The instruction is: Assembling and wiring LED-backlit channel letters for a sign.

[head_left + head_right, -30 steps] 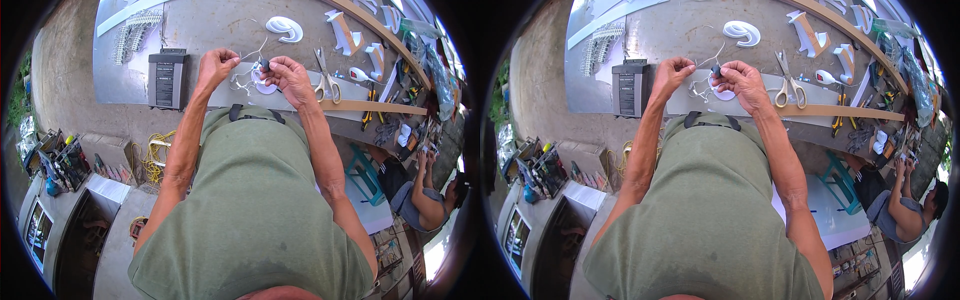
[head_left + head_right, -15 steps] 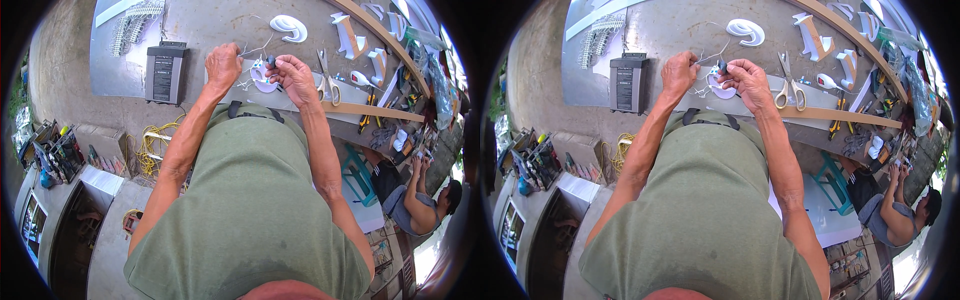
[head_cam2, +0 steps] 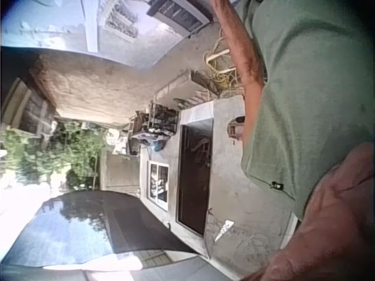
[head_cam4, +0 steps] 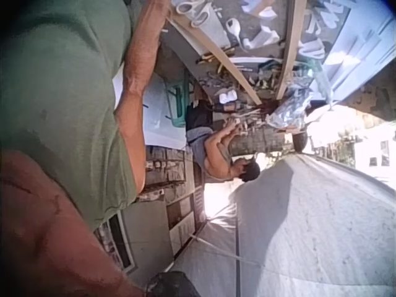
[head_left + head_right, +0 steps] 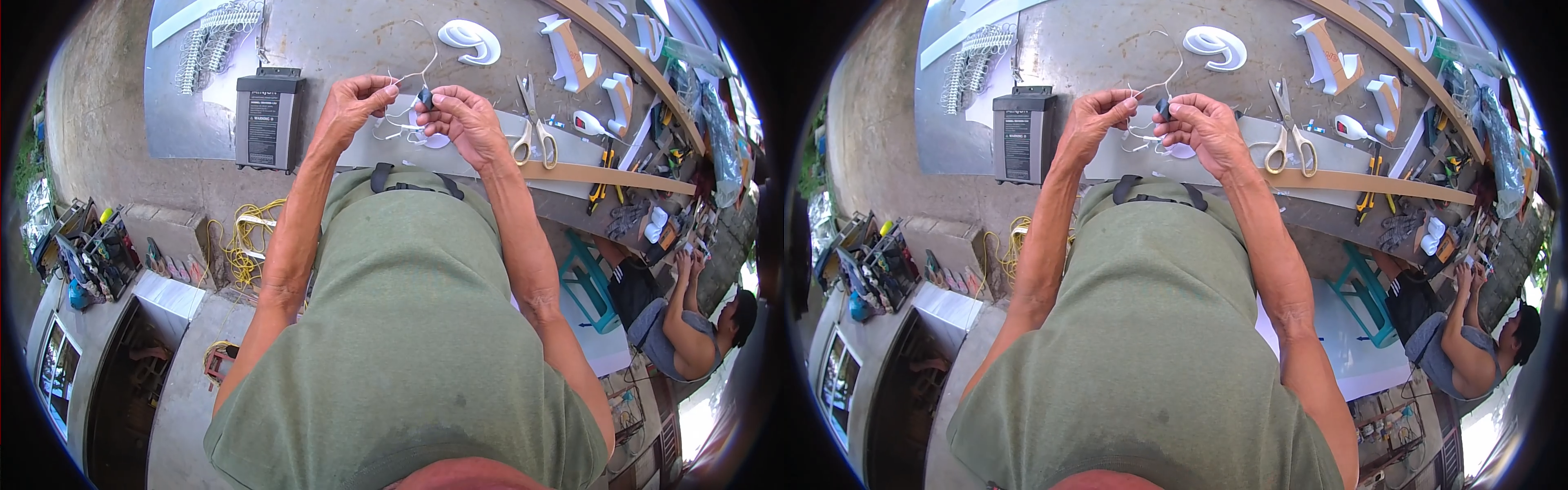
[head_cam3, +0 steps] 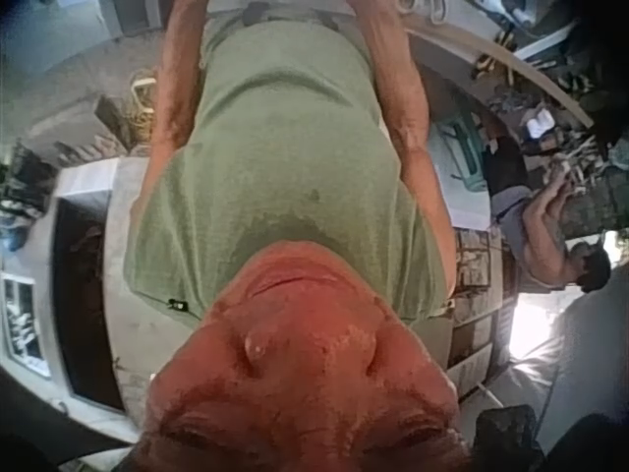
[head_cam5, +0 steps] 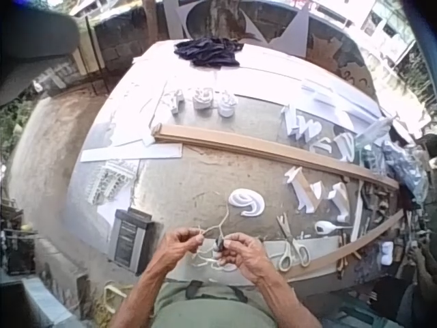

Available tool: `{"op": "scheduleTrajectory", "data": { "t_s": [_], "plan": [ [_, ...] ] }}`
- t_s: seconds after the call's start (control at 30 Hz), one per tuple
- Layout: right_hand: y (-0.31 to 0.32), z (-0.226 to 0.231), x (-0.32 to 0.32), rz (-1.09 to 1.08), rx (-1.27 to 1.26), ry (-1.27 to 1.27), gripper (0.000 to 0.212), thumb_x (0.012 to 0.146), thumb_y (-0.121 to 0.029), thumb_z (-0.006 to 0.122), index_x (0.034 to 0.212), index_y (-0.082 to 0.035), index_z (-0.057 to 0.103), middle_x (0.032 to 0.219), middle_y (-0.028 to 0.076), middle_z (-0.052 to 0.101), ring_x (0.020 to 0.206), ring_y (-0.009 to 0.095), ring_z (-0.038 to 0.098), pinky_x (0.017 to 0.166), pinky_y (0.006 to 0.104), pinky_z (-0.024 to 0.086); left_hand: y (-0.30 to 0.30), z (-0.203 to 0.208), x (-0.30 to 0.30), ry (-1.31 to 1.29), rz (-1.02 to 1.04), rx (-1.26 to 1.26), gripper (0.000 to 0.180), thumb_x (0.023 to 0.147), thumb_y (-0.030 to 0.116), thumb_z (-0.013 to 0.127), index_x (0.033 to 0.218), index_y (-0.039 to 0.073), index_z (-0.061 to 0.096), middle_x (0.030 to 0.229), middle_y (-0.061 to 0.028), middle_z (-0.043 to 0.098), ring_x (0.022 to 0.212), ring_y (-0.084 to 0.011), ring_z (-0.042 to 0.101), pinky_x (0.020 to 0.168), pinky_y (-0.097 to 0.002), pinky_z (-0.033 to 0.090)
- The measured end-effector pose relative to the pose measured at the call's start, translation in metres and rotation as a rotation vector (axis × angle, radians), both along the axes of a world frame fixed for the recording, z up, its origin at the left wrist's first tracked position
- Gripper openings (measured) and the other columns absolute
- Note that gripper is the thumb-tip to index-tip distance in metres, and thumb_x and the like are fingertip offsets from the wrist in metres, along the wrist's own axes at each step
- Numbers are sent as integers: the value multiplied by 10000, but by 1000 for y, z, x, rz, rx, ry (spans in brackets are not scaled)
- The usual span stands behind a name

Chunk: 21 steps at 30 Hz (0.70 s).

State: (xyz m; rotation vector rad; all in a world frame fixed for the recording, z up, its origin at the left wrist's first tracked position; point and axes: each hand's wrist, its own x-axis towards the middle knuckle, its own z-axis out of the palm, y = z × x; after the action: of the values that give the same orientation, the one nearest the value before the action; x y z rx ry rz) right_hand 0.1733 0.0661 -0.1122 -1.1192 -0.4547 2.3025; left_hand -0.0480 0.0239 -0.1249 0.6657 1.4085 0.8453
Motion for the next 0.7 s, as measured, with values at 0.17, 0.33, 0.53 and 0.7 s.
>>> {"op": "scheduleTrajectory", "data": {
  "t_s": [0.17, 0.33, 0.53, 0.7],
  "plan": [
    [1, -10, -10, 52, -86, -51, 215, 949, -106, 664, 1105, 33, 615, 978, 196, 718, 785, 238, 720, 637, 324, 601, -6, -8, -3, -46, 91, -44, 279, 890, 223, 766, 1048, -6, 748, 849, -34, 699, 718, -89, 582, 685, -251, 482],
    [-2, -16, -22, 115, -117, -73, 227, 957, -132, 665, 1119, 21, 625, 975, 178, 723, 762, 206, 717, 599, 304, 590, -11, -10, -3, -35, 108, -49, 219, 878, 167, 751, 1021, 0, 750, 846, -25, 698, 708, -88, 570, 673, -248, 461],
    [-2, -23, -34, 96, -191, -92, 215, 966, -130, 644, 1119, 20, 626, 924, 141, 716, 684, 175, 690, 523, 267, 540, -15, -7, -3, -48, 121, -64, 185, 871, 142, 743, 993, 3, 752, 867, -22, 702, 745, -91, 561, 718, -252, 449],
    [1, -26, -37, 104, -249, -151, 183, 965, -132, 641, 1079, 11, 633, 855, 108, 709, 586, 134, 647, 433, 232, 469, -18, -10, -6, -63, 120, -78, 168, 870, 140, 737, 975, 9, 756, 872, -15, 704, 753, -82, 550, 709, -246, 431]
  ]
}}
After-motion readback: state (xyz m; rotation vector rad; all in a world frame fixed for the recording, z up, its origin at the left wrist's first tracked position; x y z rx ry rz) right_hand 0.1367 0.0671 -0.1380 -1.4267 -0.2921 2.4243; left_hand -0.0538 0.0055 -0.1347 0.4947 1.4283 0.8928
